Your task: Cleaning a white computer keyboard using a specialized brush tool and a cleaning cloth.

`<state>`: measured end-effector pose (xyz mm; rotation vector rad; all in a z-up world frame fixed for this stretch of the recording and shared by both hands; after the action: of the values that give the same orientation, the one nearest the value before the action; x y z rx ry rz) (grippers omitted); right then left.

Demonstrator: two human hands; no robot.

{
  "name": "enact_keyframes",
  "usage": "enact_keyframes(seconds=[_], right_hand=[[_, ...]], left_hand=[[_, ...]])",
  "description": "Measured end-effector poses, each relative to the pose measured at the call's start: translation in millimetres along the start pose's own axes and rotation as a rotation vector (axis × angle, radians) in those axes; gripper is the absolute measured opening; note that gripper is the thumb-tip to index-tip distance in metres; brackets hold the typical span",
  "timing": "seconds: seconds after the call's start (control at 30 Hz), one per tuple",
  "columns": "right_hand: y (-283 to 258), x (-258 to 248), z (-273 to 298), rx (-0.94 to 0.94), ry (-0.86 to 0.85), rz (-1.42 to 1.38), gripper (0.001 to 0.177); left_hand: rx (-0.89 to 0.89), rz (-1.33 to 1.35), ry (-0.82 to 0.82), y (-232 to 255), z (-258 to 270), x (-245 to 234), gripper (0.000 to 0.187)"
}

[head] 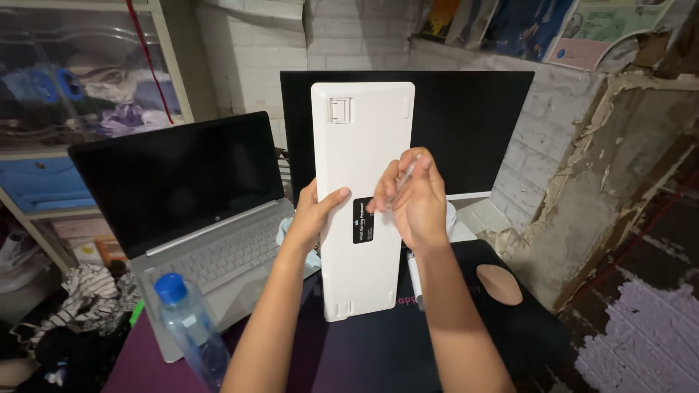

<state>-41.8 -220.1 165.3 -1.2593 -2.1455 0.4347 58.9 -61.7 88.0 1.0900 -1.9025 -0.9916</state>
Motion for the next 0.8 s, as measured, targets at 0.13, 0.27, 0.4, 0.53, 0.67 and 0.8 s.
enact_keyframes(seconds=[0.13,0.27,0.4,0.53,0.67,0.8], right_hand=[[-1,5,14,0.08,-0.005,-0.108,0.047],[6,6,23,0.194,-0.044,-0.279,0.059],[6,16,36,0.3,-0.087,-0.483,0.062],[-3,29,41,0.32,-0.069,-0.482,0.061],[6,17,47,0.293,0.004,-0.348,0.06],[6,2,39,0.124,0.072,-0.063,0.06]], left_hand=[[0.048,0.048,-0.013,-2,4,4,0.051],[0.042,0.026,-0.003,4,6,6,0.053],[0.008,-0.006,0.026,2,10,3,0.052],[0.041,0.018,0.014,2,10,4,0.051],[0.027,0.018,0.02,2,12,5,0.051],[0.035,-0.05,0.049,1,9,0,0.052]])
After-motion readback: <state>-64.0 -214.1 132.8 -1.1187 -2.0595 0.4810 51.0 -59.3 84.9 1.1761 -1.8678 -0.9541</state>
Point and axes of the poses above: each hand's wrist, its own z-axis away from the middle knuckle, its own x-axis out of the palm, y = z × x, the point moved 8 cm from there along -z, towards the middle knuckle, and after that the axes turned 5 degrees about -x, right-handed, at the moved point
